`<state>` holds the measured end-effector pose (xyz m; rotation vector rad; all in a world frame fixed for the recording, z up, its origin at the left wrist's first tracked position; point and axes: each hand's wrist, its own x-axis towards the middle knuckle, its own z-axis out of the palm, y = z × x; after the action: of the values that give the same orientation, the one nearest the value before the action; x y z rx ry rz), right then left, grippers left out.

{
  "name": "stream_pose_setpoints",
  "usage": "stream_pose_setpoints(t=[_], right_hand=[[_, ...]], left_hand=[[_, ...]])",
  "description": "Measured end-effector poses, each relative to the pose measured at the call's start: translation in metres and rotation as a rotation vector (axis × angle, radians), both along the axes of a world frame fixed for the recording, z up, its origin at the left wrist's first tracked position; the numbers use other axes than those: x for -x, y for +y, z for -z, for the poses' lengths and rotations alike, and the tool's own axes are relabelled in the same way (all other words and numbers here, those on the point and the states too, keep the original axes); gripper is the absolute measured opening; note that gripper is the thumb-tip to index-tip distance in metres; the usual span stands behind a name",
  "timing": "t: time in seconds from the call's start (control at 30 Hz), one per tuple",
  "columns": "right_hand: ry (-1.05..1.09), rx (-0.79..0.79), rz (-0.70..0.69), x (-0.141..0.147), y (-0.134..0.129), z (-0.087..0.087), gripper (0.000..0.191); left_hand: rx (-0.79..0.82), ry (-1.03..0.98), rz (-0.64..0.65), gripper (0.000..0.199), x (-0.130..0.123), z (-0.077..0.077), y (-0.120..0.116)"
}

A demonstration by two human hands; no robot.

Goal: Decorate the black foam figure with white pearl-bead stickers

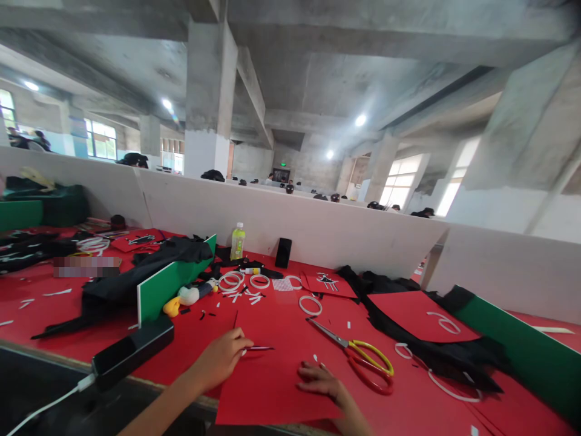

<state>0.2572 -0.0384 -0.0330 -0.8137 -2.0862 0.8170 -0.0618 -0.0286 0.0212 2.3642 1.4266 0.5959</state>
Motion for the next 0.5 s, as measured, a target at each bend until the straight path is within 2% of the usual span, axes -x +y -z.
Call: stream_pose_setpoints(t=[0.2, 0.4, 0.5], right_hand=[[0.105, 0.11, 0.06, 0.003, -0.003, -0.006, 0.032], [0.24, 0.318, 0.091, 0.005, -0.008, -0.024, 0.034], [0.322, 0.373, 0.136, 0.007, -0.012, -0.024, 0.035]], left_hand=[[-0.009, -0.002, 0.111, 0.036, -0.011, 0.002, -0.008], [-0.014, 0.037, 0.099, 0.038, -0.012, 0.005, -0.006], [0.015, -0.004, 0.142, 0.036, -0.01, 0.002, -0.009]])
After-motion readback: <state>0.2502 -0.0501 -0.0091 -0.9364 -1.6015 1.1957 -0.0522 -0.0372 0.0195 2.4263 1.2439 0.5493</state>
